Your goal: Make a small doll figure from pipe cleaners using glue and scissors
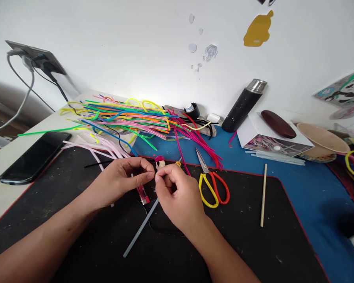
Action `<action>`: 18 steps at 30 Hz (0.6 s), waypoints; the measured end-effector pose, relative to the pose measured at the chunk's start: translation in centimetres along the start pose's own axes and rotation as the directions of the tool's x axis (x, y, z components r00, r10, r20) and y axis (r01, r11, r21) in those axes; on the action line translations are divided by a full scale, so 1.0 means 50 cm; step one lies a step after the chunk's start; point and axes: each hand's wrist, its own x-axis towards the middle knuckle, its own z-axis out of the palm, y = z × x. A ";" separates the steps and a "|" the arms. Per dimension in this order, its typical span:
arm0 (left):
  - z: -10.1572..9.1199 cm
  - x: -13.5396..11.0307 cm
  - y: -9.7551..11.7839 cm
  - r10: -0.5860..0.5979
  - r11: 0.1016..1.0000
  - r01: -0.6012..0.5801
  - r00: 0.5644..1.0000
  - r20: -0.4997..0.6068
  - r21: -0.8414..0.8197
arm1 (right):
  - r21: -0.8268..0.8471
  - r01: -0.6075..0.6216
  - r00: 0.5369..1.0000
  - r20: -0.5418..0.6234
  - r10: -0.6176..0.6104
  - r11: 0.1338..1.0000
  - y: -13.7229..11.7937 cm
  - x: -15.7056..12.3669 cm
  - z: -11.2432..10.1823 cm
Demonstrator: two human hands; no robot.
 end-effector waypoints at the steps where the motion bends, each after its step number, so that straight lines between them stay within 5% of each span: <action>1: 0.000 0.001 0.000 -0.005 1.000 0.006 1.000 0.003 -0.013 | 0.000 0.001 1.000 0.001 -0.001 1.000 0.001 0.000 0.000; 18: 0.000 0.009 -0.002 -0.070 0.975 0.071 0.997 0.015 -0.209 | -0.003 0.066 0.997 -0.037 -0.066 0.998 0.003 -0.001 0.002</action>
